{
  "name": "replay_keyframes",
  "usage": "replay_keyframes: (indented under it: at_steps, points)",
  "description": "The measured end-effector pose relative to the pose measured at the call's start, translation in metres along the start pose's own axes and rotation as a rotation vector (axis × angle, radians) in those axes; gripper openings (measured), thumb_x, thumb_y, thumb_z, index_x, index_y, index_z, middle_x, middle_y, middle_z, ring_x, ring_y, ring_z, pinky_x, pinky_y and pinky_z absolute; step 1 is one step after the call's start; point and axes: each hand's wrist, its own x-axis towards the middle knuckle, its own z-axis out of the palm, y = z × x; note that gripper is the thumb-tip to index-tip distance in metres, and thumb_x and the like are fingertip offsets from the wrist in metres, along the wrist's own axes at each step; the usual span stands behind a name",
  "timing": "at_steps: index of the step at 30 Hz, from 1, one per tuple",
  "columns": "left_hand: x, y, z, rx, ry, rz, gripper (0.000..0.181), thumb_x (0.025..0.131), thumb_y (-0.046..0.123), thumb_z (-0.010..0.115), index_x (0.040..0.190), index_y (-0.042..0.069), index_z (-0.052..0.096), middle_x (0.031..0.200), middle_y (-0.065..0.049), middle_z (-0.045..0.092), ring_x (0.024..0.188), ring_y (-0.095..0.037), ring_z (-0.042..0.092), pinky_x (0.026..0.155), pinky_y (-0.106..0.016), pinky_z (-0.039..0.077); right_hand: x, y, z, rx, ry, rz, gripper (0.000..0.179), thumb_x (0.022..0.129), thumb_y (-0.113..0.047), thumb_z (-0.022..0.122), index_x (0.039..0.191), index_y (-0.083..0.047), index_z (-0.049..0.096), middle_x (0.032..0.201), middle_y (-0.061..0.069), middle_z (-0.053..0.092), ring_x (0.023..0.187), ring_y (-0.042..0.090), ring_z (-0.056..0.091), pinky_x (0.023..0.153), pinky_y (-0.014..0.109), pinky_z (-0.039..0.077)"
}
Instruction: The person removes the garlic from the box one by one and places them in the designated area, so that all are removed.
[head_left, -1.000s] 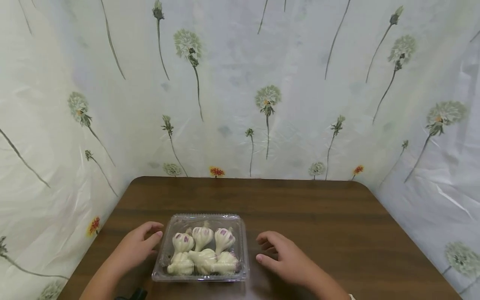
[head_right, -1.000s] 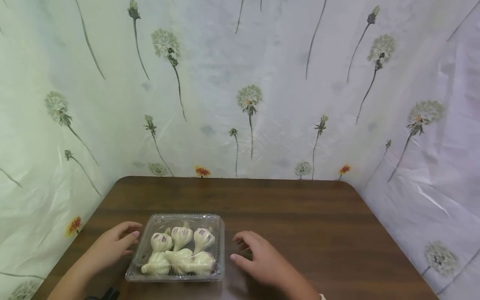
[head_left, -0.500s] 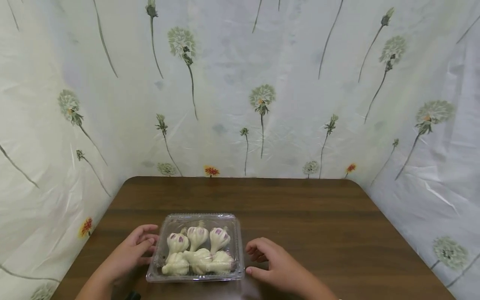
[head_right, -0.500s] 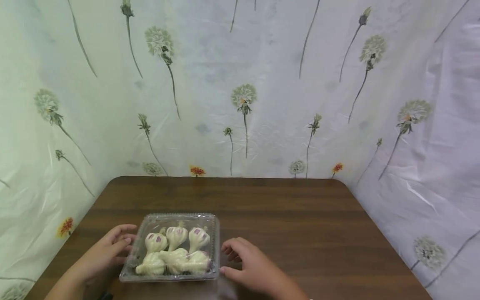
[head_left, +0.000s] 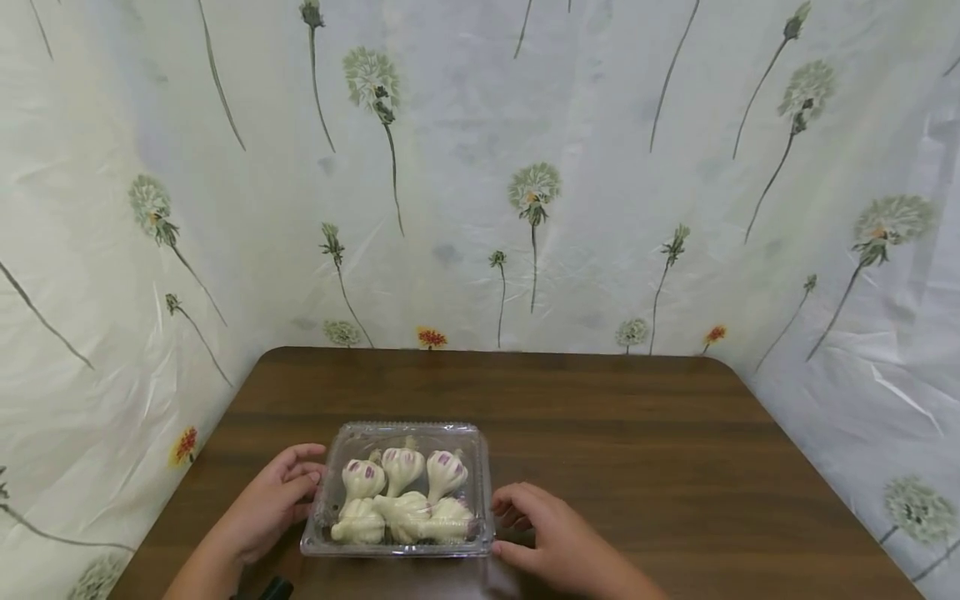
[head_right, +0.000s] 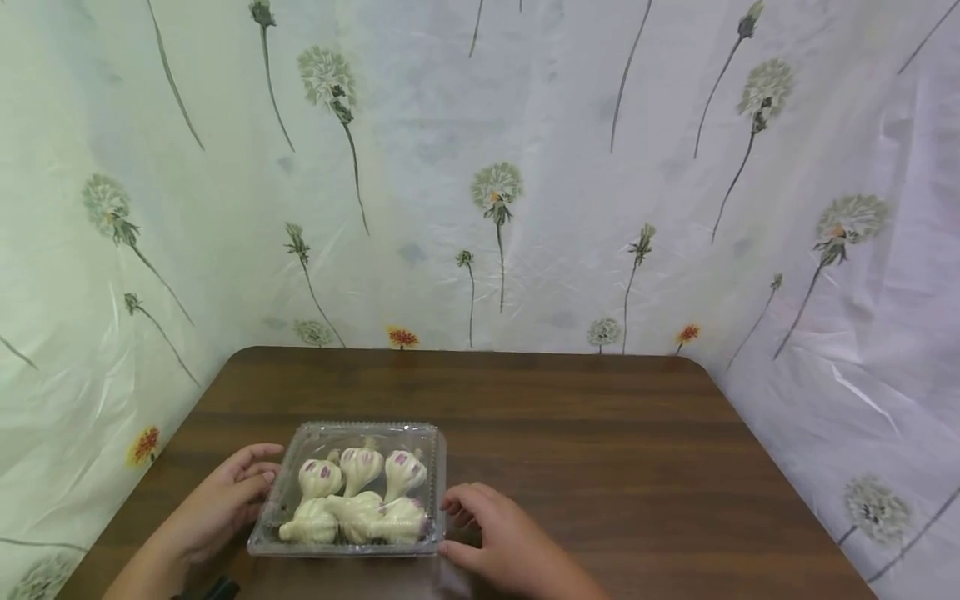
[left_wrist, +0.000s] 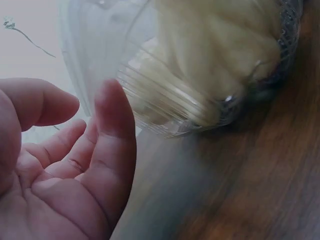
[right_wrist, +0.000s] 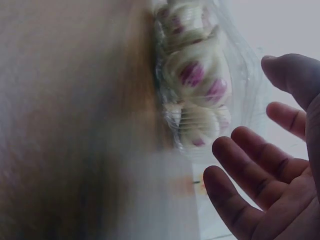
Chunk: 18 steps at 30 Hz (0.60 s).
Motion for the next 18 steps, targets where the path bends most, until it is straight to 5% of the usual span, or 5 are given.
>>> replay_keyframes:
  at_steps: [18]
  points:
    - [-0.0001, -0.0044, -0.0005, -0.033, -0.029, 0.012, 0.046, 0.105, 0.007, 0.055, 0.147, -0.001, 0.037, 0.112, -0.003, 0.064, 0.094, -0.013, 0.065, 0.080, -0.030, 0.060, -0.0013, 0.0065, 0.0051, -0.035, 0.020, -0.138, 0.021, 0.098, -0.035, 0.075, 0.115, -0.027, 0.065, 0.110, -0.014, 0.061, 0.097, 0.005, 0.062, 0.083, 0.027, 0.059]
